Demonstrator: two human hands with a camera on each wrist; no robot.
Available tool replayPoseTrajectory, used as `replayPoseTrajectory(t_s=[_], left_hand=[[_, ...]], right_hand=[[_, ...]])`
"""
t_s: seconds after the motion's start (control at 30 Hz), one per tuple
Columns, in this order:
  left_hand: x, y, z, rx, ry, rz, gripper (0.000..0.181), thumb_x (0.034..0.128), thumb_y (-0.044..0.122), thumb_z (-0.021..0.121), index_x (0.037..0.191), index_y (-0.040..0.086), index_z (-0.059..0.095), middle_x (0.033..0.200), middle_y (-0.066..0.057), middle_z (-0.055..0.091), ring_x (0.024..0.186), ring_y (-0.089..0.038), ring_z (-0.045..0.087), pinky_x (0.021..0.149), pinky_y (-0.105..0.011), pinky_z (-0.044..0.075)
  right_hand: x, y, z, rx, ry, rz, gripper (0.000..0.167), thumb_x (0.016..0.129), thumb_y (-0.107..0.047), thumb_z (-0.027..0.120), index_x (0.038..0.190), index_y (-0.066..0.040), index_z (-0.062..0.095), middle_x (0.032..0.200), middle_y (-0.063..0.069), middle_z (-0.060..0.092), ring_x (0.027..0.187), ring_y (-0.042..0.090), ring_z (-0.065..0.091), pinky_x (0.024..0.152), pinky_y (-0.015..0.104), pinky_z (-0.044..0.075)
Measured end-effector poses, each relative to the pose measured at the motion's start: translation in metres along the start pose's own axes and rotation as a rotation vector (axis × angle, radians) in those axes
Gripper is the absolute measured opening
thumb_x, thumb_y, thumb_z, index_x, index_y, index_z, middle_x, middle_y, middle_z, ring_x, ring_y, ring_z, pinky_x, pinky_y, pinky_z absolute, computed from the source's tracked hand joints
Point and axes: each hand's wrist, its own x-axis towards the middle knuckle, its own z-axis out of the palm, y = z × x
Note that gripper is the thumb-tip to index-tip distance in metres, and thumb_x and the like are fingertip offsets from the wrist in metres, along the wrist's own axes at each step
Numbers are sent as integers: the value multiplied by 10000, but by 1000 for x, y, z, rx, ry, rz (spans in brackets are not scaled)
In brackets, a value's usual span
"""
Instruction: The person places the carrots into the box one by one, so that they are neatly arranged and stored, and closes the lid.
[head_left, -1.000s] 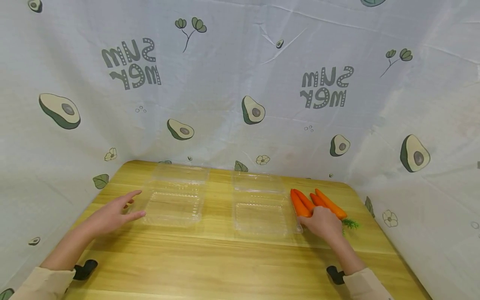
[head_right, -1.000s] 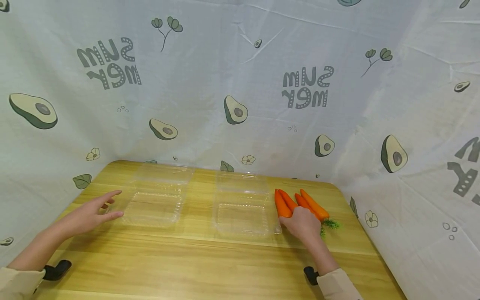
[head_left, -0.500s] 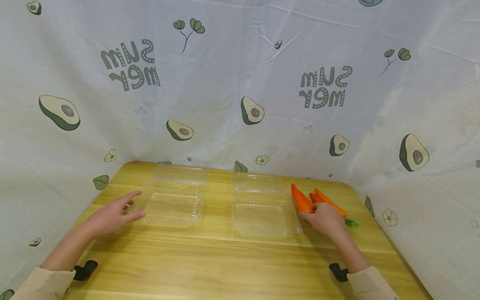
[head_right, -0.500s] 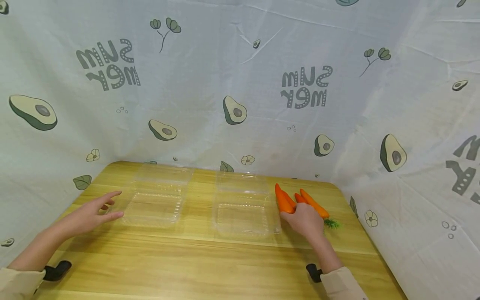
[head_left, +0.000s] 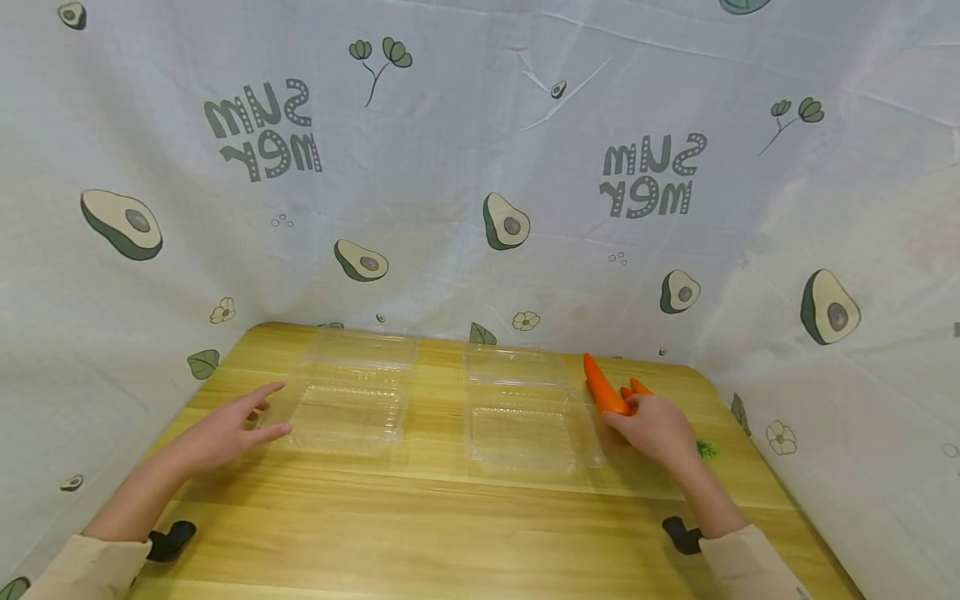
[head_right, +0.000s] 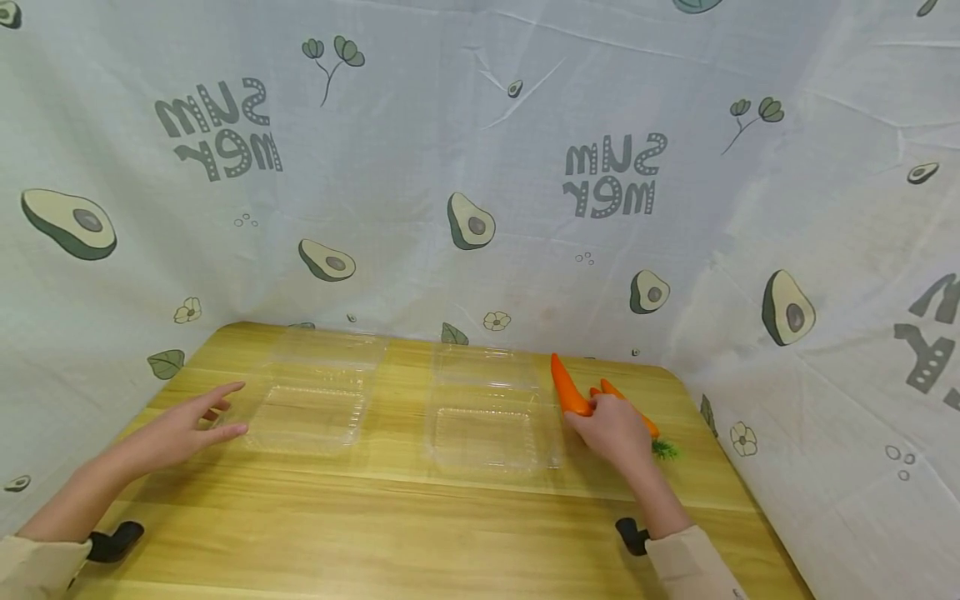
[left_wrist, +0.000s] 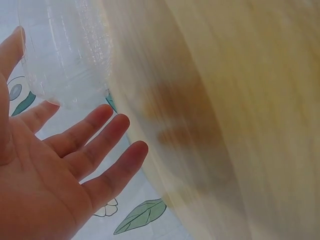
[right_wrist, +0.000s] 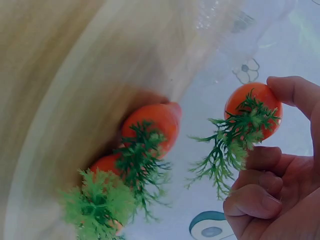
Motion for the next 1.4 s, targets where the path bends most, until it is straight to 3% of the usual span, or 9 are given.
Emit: replayPoseTrajectory(t_s=[0.13,0.23,0.37,0.5,0.63,0.93,1.17,1.4], left_hand=[[0,-1,0,9,0,3,821,987,475,610,1574,10,273,1375,-352,514,1245,-506,525,927,-636,463],[0,-1,-1,12,-1,3,818,988,472,609,1574,10,273,1368,-352,518,1233,-501,536,923,-634,467],[-1,0,-1,17,-7,1,820,991,479,602,1576,14,266,1369,-349,518,1229,-499,540,918,-632,470],[-1,2,-1,19,-15,-1,823,991,487,597,1577,18,262,1368,-347,518,1232,-504,536,915,-633,470],[-2,3,-2,20,-16,-4,822,991,486,597,1577,18,260,1363,-348,521,1226,-507,538,912,-636,468],[-2,2,-2,20,-19,-9,821,990,489,597,1574,17,263,1347,-337,537,1208,-490,553,901,-623,477],[-1,2,-1,11,-20,-16,826,986,492,602,1577,26,260,1339,-324,547,1198,-474,565,898,-612,480],[-2,4,-1,18,-19,-21,830,983,495,605,1577,28,260,1333,-318,554,1188,-466,574,898,-611,478]], right_hand=[[2,-3,-4,1,-12,-16,379,891,-419,652,746,-75,587,545,-14,432,479,161,437,489,289,332],[3,-6,-8,4,-26,-24,446,895,-407,647,998,25,694,586,3,448,495,159,424,493,284,314],[4,-11,-12,4,-41,-26,642,898,-407,645,1282,106,616,706,54,563,558,177,471,516,292,341],[4,-17,-15,9,-42,-31,585,898,-411,653,1221,76,653,817,96,648,624,195,525,543,306,390],[6,-24,-16,15,-36,-49,548,905,-412,662,1202,48,675,824,85,666,621,189,531,549,308,402],[11,-45,-21,-5,-16,-113,546,905,-411,671,1220,35,685,613,18,559,537,166,470,528,297,367],[13,-57,-23,-13,-18,-135,555,893,-412,690,1242,19,678,793,49,659,582,175,499,542,301,384],[18,-66,-21,30,-22,-175,516,883,-384,706,1195,27,693,793,68,662,575,175,499,566,299,393]])
